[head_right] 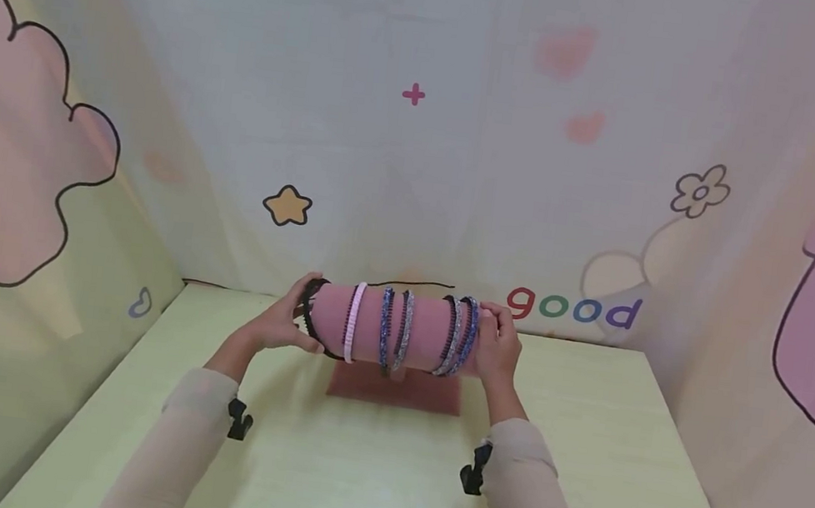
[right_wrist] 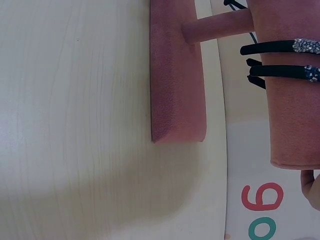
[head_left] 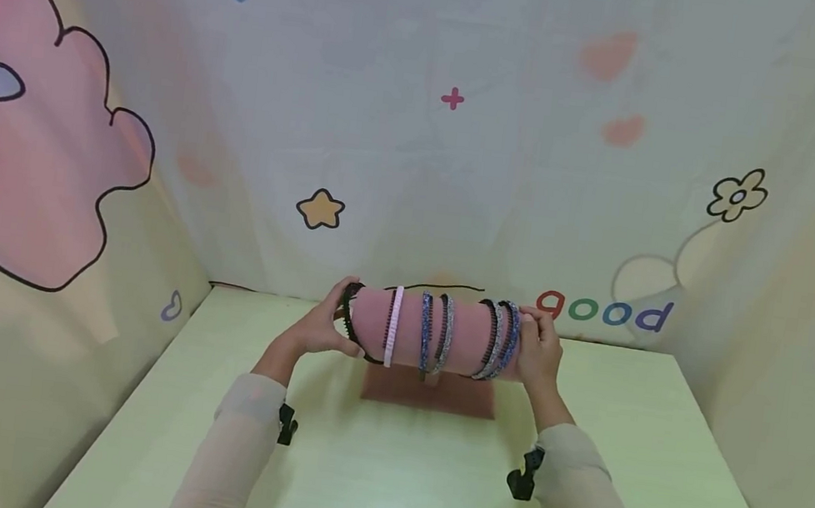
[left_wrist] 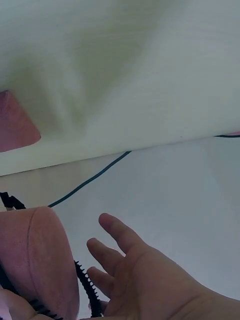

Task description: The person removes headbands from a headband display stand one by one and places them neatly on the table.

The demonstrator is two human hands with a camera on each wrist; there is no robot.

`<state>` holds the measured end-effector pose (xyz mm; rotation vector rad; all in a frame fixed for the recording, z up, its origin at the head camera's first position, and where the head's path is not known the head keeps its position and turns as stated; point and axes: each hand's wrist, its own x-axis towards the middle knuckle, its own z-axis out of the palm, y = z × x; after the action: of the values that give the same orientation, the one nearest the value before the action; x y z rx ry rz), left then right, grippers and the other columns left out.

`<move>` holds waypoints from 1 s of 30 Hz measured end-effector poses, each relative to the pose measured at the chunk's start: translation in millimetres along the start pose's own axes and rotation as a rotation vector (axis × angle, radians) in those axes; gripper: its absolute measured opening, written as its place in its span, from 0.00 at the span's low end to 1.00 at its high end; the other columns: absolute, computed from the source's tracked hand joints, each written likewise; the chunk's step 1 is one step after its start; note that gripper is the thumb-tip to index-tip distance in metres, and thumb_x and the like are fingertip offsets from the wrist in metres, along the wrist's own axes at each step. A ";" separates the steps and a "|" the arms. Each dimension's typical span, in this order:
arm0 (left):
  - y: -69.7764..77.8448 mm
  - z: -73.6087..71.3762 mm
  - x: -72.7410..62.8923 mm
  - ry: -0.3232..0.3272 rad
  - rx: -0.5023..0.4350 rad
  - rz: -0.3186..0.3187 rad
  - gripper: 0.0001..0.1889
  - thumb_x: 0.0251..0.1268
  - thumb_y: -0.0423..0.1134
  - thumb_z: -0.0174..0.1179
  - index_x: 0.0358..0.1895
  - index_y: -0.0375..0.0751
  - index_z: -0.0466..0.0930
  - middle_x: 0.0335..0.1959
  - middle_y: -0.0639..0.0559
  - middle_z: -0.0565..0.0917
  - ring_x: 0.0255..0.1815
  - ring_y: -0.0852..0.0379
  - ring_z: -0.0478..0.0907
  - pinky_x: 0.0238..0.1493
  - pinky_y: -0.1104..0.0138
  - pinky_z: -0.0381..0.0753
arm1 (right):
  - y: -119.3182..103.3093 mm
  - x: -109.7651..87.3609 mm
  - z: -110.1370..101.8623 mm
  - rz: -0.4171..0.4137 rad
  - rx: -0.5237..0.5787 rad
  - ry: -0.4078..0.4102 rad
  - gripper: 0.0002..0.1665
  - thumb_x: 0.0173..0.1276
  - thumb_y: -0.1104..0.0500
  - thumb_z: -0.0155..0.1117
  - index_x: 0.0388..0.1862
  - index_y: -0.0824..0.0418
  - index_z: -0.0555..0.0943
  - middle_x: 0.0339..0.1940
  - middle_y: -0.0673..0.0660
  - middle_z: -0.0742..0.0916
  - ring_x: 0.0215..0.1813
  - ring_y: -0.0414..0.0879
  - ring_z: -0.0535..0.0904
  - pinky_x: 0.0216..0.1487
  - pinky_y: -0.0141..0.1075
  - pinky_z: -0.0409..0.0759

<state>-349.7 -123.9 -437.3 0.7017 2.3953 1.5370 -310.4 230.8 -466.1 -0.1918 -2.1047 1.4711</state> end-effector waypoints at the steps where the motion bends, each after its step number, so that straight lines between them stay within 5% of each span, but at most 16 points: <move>1: -5.7 1.0 -0.8 0.025 0.008 -0.009 0.59 0.35 0.32 0.76 0.72 0.58 0.44 0.69 0.48 0.57 0.68 0.39 0.54 0.60 0.45 0.60 | 0.1 -0.2 0.4 0.000 -0.004 0.000 0.19 0.71 0.47 0.46 0.50 0.56 0.77 0.52 0.58 0.81 0.53 0.54 0.75 0.53 0.50 0.68; 7: -22.3 5.0 -10.8 0.140 0.017 -0.085 0.60 0.34 0.43 0.79 0.72 0.61 0.45 0.71 0.50 0.54 0.66 0.38 0.58 0.55 0.45 0.66 | -0.5 -1.6 0.8 0.013 -0.017 -0.002 0.18 0.70 0.48 0.46 0.49 0.54 0.78 0.51 0.58 0.82 0.52 0.54 0.75 0.52 0.50 0.69; 22: -39.5 30.0 -36.5 0.362 -0.048 -0.020 0.58 0.39 0.35 0.76 0.72 0.56 0.44 0.71 0.43 0.52 0.63 0.36 0.61 0.57 0.43 0.62 | -0.2 -0.2 0.4 0.017 -0.012 0.007 0.20 0.70 0.47 0.46 0.50 0.56 0.78 0.52 0.59 0.81 0.53 0.55 0.74 0.54 0.51 0.67; 30: -44.5 46.6 -44.9 0.464 -0.116 0.000 0.60 0.36 0.36 0.77 0.70 0.53 0.40 0.69 0.40 0.51 0.67 0.39 0.54 0.61 0.44 0.56 | -2.3 0.7 1.1 -0.006 0.012 0.003 0.20 0.70 0.47 0.46 0.50 0.57 0.78 0.52 0.59 0.81 0.53 0.54 0.75 0.54 0.50 0.68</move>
<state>-303.7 -124.2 -500.9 0.3476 2.5806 2.0016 -311.0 229.3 -464.0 -0.1831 -2.0915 1.4785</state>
